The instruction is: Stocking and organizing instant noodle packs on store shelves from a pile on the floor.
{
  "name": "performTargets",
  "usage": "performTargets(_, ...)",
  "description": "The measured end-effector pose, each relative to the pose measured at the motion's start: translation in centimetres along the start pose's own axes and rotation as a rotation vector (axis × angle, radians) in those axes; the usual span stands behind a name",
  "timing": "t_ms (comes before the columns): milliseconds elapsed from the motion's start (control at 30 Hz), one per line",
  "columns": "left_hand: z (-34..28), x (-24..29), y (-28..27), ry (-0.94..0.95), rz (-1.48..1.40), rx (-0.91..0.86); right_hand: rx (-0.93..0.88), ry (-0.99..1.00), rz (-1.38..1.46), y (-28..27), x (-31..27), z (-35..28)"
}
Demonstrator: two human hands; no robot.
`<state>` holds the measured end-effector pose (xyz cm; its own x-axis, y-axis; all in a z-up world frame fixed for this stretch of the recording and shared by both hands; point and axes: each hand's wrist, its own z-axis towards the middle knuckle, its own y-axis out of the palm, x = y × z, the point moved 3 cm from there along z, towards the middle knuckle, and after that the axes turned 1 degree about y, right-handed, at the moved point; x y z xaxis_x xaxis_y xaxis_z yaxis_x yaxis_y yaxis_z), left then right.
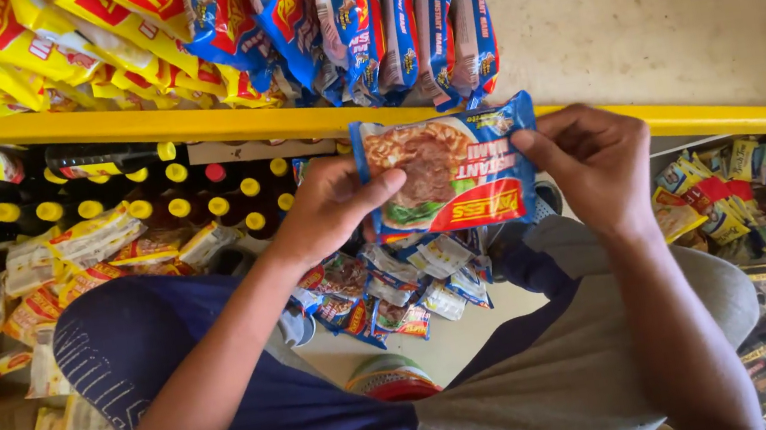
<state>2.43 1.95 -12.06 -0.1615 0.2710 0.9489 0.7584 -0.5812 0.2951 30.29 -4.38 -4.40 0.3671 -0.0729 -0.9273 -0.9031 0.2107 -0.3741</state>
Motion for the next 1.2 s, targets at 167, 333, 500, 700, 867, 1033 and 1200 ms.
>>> performTargets(167, -0.2, 0.2, -2.0, 0.049, 0.087, 0.01, -0.168, -0.354, -0.103, -0.1, -6.5, -0.5)
performTargets(333, -0.3, 0.4, -0.8, -0.081, -0.024, -0.091, -0.546, -0.535, -0.335, 2.8, -7.3, -1.8)
performTargets(500, -0.5, 1.2, -0.4, -0.277, -0.527, -0.167, -0.581, -0.503, -0.387, 2.6, -8.1, -1.9)
performTargets(700, -0.2, 4.0, 1.4, -0.224, -0.752, -0.251, -0.473, -0.383, -0.311, 1.6, -8.8, -1.5)
performTargets(867, 0.5, 1.5, 1.8, -0.131, -0.813, -0.223, -0.434, -0.276, -0.275, 1.4, -8.6, -0.9)
performTargets(1033, -1.1, 6.5, 5.0, 0.174, -0.642, -0.28, -0.416, -0.126, 0.117, 1.3, -7.6, -0.7)
performTargets(1200, -2.1, 7.9, 7.0, 0.41, -0.35, -0.236, -0.292, -0.209, 0.205, 2.2, -8.1, -0.5)
